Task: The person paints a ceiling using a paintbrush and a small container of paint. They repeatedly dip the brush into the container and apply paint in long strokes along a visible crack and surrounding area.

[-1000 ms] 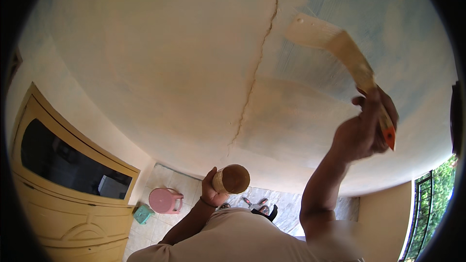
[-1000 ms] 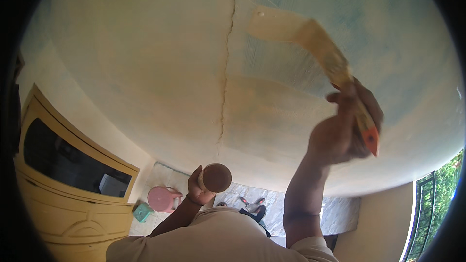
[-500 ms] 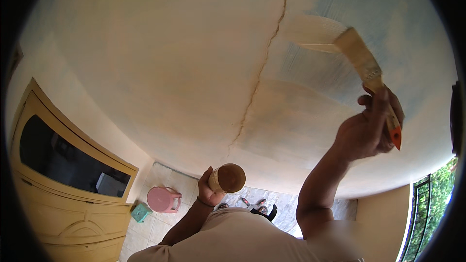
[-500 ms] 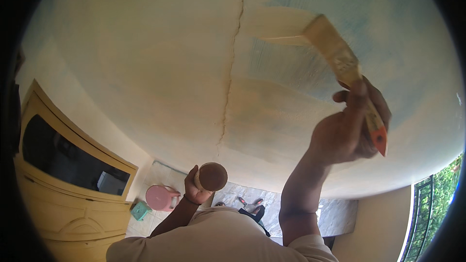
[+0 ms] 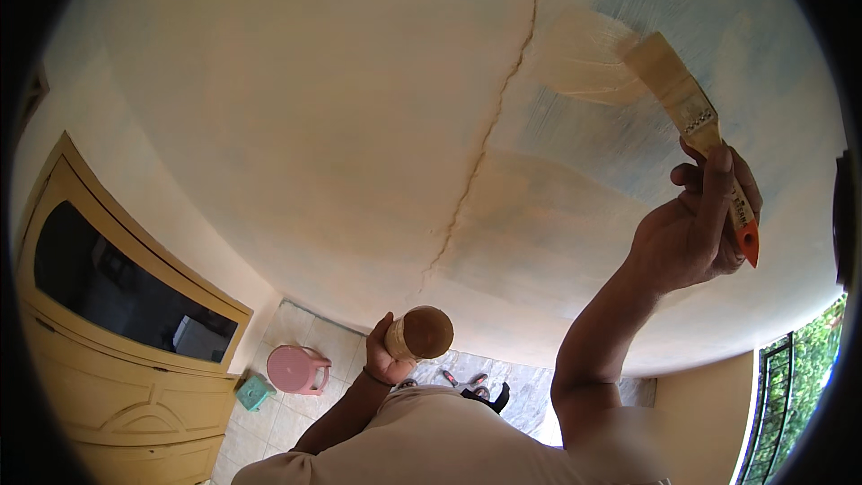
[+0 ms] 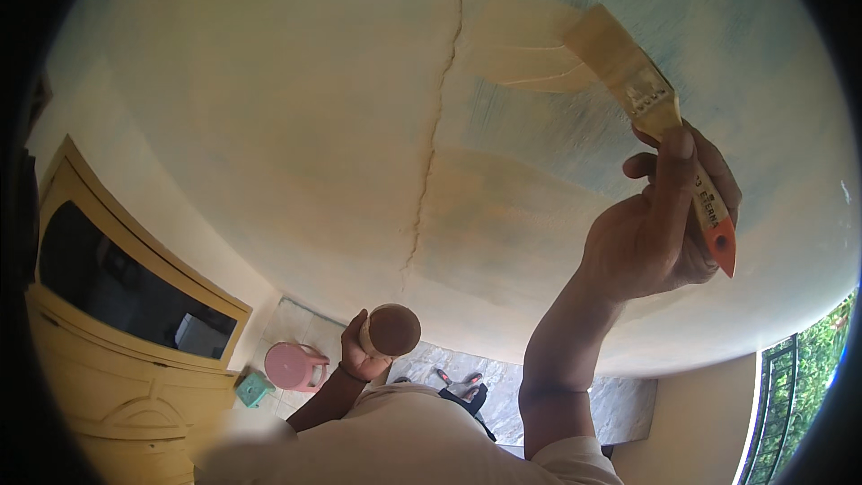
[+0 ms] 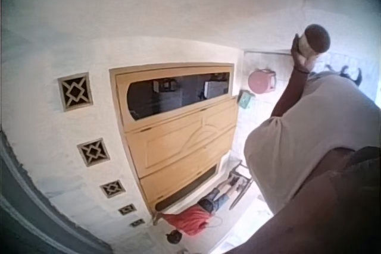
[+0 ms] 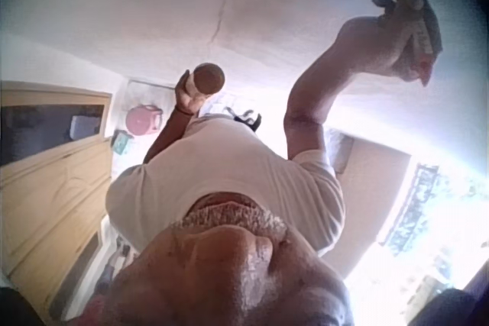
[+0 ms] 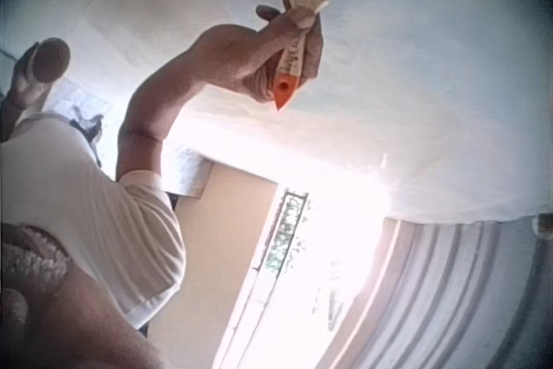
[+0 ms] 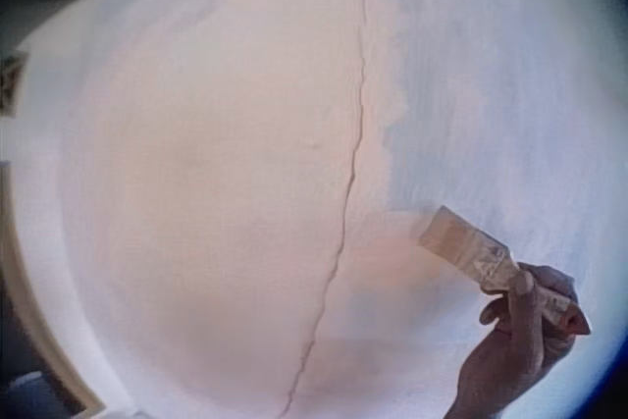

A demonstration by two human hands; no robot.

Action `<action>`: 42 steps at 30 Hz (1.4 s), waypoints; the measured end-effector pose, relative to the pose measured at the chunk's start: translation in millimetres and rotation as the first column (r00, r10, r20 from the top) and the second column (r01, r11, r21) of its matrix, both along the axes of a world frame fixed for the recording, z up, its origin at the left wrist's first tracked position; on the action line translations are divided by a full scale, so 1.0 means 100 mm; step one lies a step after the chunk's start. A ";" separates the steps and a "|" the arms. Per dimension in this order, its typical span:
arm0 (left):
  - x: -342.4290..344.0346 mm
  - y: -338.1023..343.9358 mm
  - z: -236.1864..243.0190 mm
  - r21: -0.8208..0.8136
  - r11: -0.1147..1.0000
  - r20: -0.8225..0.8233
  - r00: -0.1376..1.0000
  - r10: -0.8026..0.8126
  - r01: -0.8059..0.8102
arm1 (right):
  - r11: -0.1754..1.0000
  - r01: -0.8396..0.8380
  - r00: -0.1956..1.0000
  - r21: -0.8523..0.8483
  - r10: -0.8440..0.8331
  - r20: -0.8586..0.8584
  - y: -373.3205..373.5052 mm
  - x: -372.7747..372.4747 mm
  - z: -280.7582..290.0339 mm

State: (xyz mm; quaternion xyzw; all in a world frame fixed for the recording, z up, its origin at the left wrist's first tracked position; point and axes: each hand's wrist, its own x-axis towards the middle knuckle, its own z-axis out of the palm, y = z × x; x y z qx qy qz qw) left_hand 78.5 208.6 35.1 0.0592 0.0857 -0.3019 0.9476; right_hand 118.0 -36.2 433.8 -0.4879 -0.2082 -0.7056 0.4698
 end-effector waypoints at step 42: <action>-0.01 -0.01 -0.03 0.006 0.999 0.019 0.999 -0.051 0.050 | 0.995 0.079 0.995 -0.053 -0.082 -0.065 0.00 -0.17 -0.39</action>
